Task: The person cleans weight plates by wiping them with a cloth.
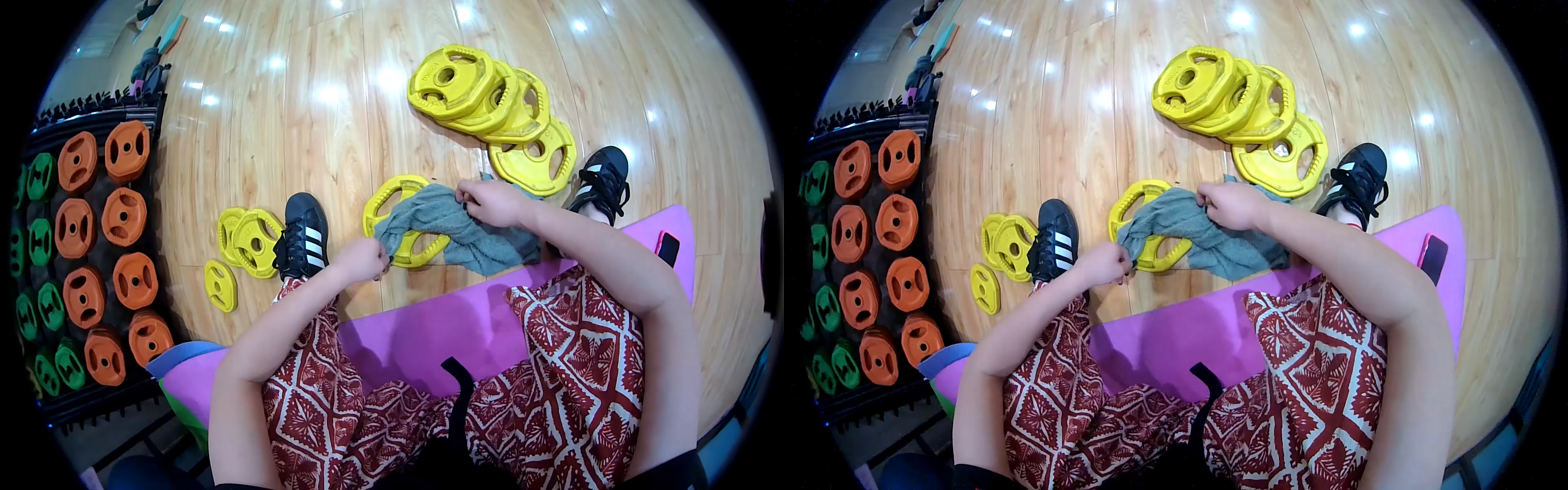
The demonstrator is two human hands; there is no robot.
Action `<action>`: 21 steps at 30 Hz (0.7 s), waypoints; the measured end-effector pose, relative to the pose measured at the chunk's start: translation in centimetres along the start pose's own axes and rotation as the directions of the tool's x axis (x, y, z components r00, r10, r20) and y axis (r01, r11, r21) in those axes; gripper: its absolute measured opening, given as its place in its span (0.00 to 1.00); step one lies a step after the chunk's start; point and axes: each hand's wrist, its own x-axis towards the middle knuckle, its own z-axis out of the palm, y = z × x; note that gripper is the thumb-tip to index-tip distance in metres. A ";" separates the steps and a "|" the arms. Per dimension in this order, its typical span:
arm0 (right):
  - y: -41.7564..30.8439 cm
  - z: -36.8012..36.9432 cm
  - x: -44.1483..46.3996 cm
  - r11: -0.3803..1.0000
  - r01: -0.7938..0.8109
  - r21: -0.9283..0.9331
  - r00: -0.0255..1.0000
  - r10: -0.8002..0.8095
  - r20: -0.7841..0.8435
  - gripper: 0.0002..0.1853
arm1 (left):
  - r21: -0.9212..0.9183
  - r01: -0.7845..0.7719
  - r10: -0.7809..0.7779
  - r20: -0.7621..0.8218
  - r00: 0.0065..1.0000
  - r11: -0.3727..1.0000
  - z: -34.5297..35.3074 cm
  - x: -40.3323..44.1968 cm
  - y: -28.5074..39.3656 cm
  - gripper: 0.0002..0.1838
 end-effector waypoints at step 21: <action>0.0 0.0 0.0 1.000 0.003 -0.004 1.000 -0.003 -0.004 0.11 | -0.087 0.007 -0.010 -0.034 0.999 0.996 0.6 0.7 -0.4 0.09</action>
